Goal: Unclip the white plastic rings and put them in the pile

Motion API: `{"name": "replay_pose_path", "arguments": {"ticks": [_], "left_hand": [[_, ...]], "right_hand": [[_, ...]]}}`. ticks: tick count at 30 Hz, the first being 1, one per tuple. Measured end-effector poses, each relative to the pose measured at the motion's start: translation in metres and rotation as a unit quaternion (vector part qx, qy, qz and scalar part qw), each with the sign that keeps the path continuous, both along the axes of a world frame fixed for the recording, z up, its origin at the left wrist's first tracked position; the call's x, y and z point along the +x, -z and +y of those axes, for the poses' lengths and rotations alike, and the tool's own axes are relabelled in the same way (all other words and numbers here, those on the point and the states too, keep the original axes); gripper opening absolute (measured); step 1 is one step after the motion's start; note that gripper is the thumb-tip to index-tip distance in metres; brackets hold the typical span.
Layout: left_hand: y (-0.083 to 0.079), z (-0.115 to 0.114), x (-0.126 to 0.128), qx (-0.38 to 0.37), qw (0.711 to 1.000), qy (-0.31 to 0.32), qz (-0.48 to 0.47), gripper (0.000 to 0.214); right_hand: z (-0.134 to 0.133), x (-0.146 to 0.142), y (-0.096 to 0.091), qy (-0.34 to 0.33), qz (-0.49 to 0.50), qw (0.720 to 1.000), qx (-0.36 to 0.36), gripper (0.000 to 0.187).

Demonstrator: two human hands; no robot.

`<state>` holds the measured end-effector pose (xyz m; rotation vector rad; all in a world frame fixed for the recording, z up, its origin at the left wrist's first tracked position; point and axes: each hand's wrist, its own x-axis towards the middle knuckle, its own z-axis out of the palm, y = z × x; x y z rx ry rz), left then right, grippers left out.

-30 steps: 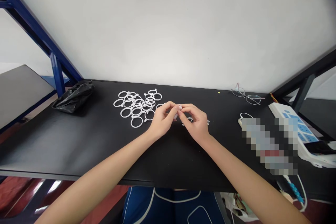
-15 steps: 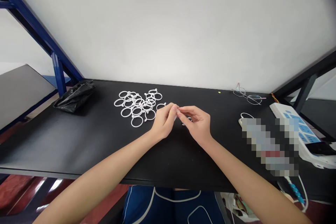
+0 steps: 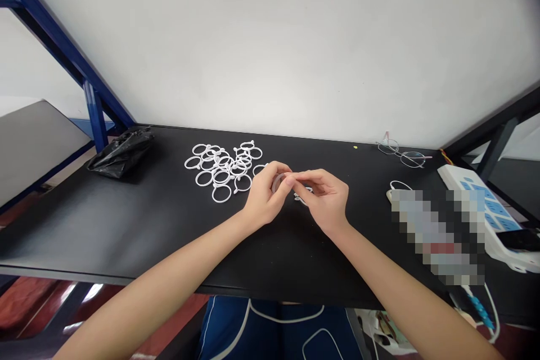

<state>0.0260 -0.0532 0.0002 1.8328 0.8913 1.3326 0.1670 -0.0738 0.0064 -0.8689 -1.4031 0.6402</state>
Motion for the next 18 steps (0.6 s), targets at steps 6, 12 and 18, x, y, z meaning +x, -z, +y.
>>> {"name": "replay_pose_path", "arguments": {"ticks": [6, 12, 18], "left_hand": [[0.002, 0.003, 0.001, -0.006, 0.999, 0.006, 0.033, 0.044], [0.002, 0.001, 0.0, 0.026, 0.998, -0.004, 0.053, 0.051], [0.002, -0.001, -0.002, 0.051, 0.995, 0.019, 0.079, 0.05]], "right_hand": [[0.0, -0.001, 0.003, 0.017, -0.035, 0.999, 0.019, 0.007], [-0.001, 0.003, -0.003, 0.021, -0.153, 0.984, 0.086, 0.008], [0.002, 0.011, -0.003, -0.009, -0.333, 0.939, 0.088, 0.033]]}}
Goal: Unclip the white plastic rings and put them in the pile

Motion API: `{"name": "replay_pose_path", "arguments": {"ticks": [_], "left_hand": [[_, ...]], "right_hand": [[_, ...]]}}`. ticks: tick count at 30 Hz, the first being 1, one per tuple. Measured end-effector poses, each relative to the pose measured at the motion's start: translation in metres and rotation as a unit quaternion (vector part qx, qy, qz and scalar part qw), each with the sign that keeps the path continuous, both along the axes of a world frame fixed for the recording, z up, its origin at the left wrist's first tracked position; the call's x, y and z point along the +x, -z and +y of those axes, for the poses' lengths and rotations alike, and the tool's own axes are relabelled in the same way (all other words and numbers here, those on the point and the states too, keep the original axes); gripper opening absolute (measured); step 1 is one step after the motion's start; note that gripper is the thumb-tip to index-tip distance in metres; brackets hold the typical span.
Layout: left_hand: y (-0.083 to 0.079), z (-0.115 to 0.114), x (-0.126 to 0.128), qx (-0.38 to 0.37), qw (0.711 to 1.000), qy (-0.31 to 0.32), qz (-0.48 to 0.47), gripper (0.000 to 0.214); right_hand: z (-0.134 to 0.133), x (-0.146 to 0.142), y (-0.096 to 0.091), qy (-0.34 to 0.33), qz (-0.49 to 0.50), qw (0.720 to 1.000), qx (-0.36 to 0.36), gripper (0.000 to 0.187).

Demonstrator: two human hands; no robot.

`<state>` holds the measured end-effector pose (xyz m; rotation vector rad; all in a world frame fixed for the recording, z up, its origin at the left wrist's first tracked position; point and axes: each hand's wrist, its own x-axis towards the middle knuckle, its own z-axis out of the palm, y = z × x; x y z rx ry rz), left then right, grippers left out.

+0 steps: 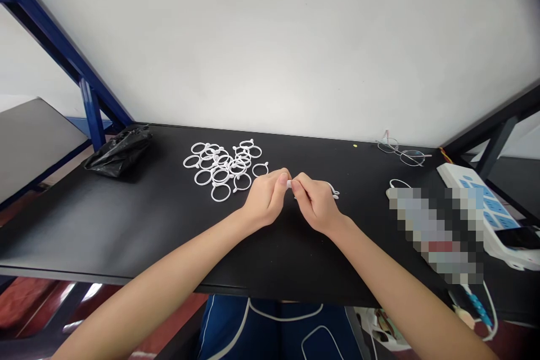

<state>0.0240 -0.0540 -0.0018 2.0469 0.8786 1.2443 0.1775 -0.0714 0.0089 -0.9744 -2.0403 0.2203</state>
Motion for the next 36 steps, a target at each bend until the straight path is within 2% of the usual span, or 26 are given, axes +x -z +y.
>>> {"name": "replay_pose_path", "arguments": {"ticks": [8, 16, 18, 20, 21, 23, 25, 27, 30, 35, 36], "left_hand": [[0.001, -0.003, 0.003, -0.1, 0.993, 0.05, -0.044, 0.054], [-0.002, -0.002, 0.003, -0.112, 0.991, 0.067, -0.034, 0.056], [-0.002, -0.002, 0.005, -0.144, 0.986, 0.069, -0.052, 0.058], [-0.003, -0.001, 0.008, -0.237, 0.963, 0.088, -0.098, 0.06], [-0.003, 0.001, 0.009, -0.298, 0.94, 0.103, -0.132, 0.061], [-0.005, 0.005, 0.01, -0.409, 0.878, 0.132, -0.21, 0.062], [-0.008, 0.011, 0.009, -0.467, 0.824, 0.136, -0.29, 0.06], [-0.008, 0.017, 0.007, -0.491, 0.786, 0.107, -0.36, 0.052], [-0.006, 0.024, 0.003, -0.515, 0.748, 0.052, -0.416, 0.034], [0.0, 0.027, 0.001, -0.53, 0.71, 0.005, -0.464, 0.002], [0.001, 0.027, 0.001, -0.529, 0.708, -0.008, -0.467, 0.008]], "right_hand": [[-0.001, -0.002, 0.001, 0.002, -0.023, 0.998, -0.053, 0.036], [0.001, -0.001, 0.004, -0.001, -0.018, 0.999, -0.043, 0.032], [0.001, -0.001, 0.004, -0.002, -0.011, 0.999, -0.047, 0.031], [0.001, -0.001, 0.004, 0.007, -0.002, 0.999, -0.053, 0.033], [0.001, 0.0, 0.003, 0.015, 0.001, 0.999, -0.052, 0.035], [0.001, 0.001, 0.002, 0.033, 0.002, 0.998, -0.049, 0.039], [0.002, 0.002, 0.001, 0.045, -0.007, 0.998, -0.052, 0.043], [0.003, 0.003, 0.001, 0.053, -0.026, 0.996, -0.065, 0.045], [0.005, 0.004, 0.002, 0.07, -0.058, 0.993, -0.08, 0.046], [0.006, 0.004, 0.002, 0.082, -0.111, 0.985, -0.101, 0.043], [0.006, 0.003, 0.002, 0.082, -0.119, 0.984, -0.107, 0.042]]}}
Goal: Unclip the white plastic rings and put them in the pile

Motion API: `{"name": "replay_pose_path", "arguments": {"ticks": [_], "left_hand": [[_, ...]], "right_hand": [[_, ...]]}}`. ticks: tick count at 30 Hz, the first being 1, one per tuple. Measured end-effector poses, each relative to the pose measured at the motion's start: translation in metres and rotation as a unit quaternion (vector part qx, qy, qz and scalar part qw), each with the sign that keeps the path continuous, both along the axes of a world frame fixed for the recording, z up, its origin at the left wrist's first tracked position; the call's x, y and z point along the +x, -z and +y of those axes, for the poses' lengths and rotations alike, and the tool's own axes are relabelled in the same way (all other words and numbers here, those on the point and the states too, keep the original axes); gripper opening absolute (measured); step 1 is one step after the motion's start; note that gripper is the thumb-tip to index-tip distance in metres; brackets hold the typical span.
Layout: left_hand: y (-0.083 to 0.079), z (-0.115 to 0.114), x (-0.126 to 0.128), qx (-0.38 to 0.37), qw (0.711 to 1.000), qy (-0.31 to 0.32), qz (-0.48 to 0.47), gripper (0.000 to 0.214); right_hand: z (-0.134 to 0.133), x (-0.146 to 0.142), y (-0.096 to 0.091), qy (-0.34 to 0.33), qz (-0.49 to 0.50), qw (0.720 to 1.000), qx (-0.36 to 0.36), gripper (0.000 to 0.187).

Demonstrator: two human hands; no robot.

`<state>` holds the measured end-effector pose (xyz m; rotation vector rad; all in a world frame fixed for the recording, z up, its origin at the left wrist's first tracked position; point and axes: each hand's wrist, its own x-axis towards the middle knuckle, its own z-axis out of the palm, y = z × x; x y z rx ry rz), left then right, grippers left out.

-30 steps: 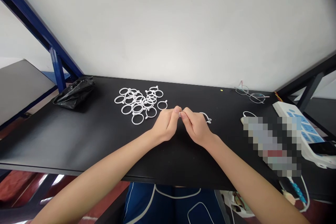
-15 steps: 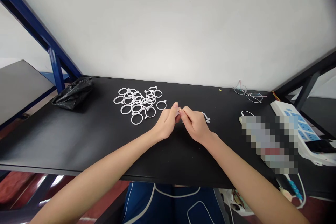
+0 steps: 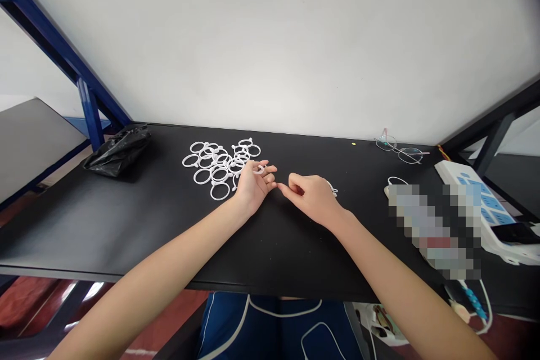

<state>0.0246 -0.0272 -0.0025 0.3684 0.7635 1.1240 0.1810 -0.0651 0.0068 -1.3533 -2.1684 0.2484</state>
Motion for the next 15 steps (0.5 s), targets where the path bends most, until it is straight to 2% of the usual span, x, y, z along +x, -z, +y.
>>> {"name": "replay_pose_path", "arguments": {"ticks": [3, 6, 15], "left_hand": [[0.001, 0.0002, -0.0017, 0.0, 1.0, -0.024, 0.014, 0.028], [0.0017, 0.0006, -0.003, 0.008, 0.999, -0.032, 0.007, 0.036], [0.0003, -0.0001, -0.0024, -0.015, 0.999, -0.031, 0.012, 0.039]], "right_hand": [[-0.0003, -0.0014, -0.0005, -0.002, -0.026, 0.999, -0.028, 0.035], [-0.001, -0.003, 0.0001, -0.013, -0.035, 0.998, -0.049, 0.025], [0.0002, -0.0028, 0.0058, -0.078, 0.017, 0.996, -0.04, 0.021]]}}
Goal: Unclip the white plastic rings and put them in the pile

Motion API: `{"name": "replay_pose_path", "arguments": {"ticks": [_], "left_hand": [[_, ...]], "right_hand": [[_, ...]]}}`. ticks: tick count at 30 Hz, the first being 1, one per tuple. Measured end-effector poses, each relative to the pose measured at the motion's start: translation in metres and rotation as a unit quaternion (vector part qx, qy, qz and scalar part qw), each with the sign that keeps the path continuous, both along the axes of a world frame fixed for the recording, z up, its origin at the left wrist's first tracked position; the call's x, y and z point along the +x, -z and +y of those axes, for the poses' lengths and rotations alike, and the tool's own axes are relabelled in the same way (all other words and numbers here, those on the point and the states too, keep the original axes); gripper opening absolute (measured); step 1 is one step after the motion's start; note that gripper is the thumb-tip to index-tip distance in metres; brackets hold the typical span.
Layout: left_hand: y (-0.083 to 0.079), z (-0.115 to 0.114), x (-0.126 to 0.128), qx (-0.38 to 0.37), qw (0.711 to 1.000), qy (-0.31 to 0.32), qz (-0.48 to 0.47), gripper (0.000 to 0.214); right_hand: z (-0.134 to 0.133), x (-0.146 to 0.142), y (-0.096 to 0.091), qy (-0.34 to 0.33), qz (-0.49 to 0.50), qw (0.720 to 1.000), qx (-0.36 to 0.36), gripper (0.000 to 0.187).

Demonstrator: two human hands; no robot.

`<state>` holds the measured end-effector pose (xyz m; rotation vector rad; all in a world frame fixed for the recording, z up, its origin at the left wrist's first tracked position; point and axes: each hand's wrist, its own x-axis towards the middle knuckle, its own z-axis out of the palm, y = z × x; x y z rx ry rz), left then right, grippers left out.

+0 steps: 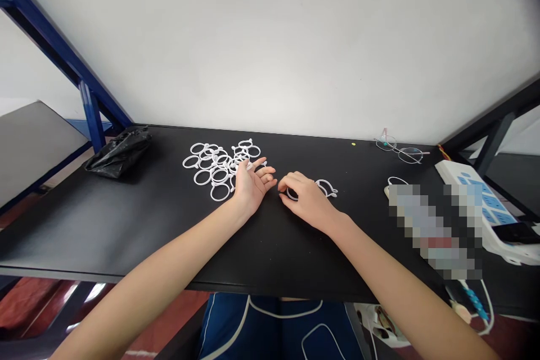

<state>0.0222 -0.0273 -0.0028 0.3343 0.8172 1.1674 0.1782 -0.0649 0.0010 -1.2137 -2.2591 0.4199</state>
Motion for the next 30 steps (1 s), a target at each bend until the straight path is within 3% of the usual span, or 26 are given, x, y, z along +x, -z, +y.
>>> {"name": "replay_pose_path", "arguments": {"ticks": [5, 11, 16, 21, 24, 30], "left_hand": [[-0.002, -0.002, 0.001, 0.001, 1.0, 0.006, 0.005, 0.04], [-0.002, -0.004, 0.001, 0.061, 0.997, 0.051, 0.007, 0.036], [-0.002, -0.005, 0.004, 0.078, 0.993, 0.072, 0.051, 0.031], [-0.001, -0.01, 0.008, 0.139, 0.972, 0.052, 0.183, 0.015], [-0.001, -0.014, 0.01, 0.184, 0.958, 0.098, 0.199, 0.022], [-0.005, -0.015, 0.009, 0.201, 0.938, 0.254, 0.125, 0.031]], "right_hand": [[0.002, 0.0, 0.004, -0.007, 0.018, 1.0, 0.0, 0.031], [0.002, -0.003, 0.006, 0.009, 0.069, 0.998, -0.002, 0.032], [0.002, -0.005, 0.005, 0.044, 0.143, 0.982, 0.112, 0.027], [0.0, -0.007, 0.002, 0.024, 0.191, 0.957, 0.219, 0.024], [0.0, -0.009, 0.002, -0.003, 0.202, 0.948, 0.245, 0.025], [0.0, -0.01, 0.003, -0.048, 0.228, 0.941, 0.247, 0.026]]}}
